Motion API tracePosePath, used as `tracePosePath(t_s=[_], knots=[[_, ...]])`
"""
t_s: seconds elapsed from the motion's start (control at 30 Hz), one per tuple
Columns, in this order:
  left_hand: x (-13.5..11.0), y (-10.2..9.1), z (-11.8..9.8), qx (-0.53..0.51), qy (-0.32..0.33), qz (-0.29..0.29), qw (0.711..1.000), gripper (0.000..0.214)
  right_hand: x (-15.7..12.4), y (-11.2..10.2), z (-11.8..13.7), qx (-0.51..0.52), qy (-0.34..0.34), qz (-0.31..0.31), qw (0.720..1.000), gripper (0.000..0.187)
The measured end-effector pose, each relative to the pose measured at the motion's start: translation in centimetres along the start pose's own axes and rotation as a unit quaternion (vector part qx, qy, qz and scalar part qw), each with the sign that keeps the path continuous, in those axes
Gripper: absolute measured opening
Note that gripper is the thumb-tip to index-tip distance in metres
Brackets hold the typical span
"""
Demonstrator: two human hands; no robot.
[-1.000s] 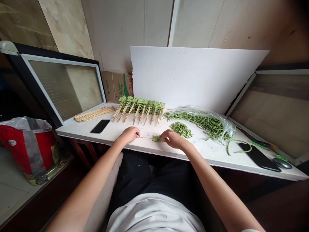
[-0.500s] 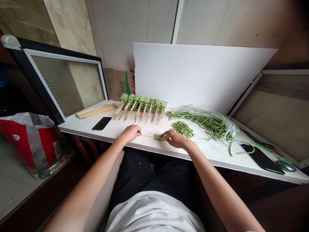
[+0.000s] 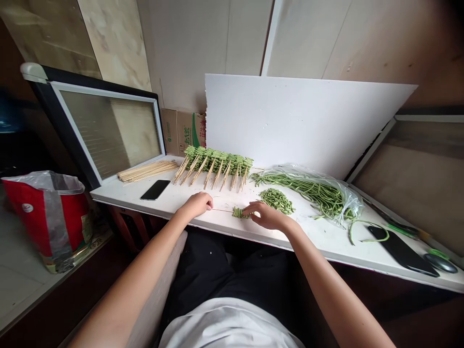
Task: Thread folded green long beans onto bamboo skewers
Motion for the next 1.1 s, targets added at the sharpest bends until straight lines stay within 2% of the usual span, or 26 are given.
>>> tracePosePath(t_s=[0.13, 0.23, 0.5, 0.6, 0.7, 0.8, 0.87, 0.97, 1.1], knots=[[-0.3, -0.6, 0.2, 0.007, -0.019, 0.0, 1.0, 0.013, -0.2, -1.1, -0.7, 0.0, 0.034, -0.043, 0.998, 0.05], [-0.3, -0.7, 0.3, 0.014, -0.026, -0.002, 1.0, 0.013, -0.3, -1.4, -1.3, -0.016, 0.054, -0.045, 0.997, 0.054], [-0.4, -0.2, 0.1, 0.052, -0.027, 0.007, 0.998, 0.016, -0.1, -0.3, -1.1, -0.058, 0.014, -0.016, 0.998, 0.047], [-0.5, 0.0, -0.2, 0.077, -0.018, 0.008, 0.997, 0.018, 0.0, -0.2, -1.1, -0.048, -0.001, -0.034, 0.998, 0.044], [-0.6, 0.6, -0.5, 0.103, -0.013, 0.018, 0.994, 0.024, -0.1, -1.2, -1.4, -0.021, -0.016, -0.128, 0.991, 0.043], [-0.7, 1.0, -0.8, 0.12, -0.017, 0.021, 0.992, 0.026, -0.8, -3.3, -2.4, 0.004, 0.017, -0.272, 0.962, 0.04], [-0.7, 1.1, -0.9, 0.122, -0.018, 0.017, 0.992, 0.027, -1.4, -4.5, -3.2, 0.017, 0.043, -0.335, 0.941, 0.038], [-0.7, 0.6, -0.9, 0.105, -0.018, 0.008, 0.994, 0.026, -2.3, -5.7, -4.0, 0.031, 0.067, -0.395, 0.916, 0.037], [-0.6, -0.2, -0.1, 0.031, -0.02, 0.025, 0.999, 0.019, -2.7, -5.9, -4.5, 0.037, 0.082, -0.423, 0.902, 0.036]])
Point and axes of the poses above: each hand's wrist, its own x-axis towards the middle knuckle, its own y-axis out of the palm, z = x × y, the point moved 4 cm from there along x, towards the middle knuckle, and after that the axes turned 10 degrees about -x, right-handed, at the moved point
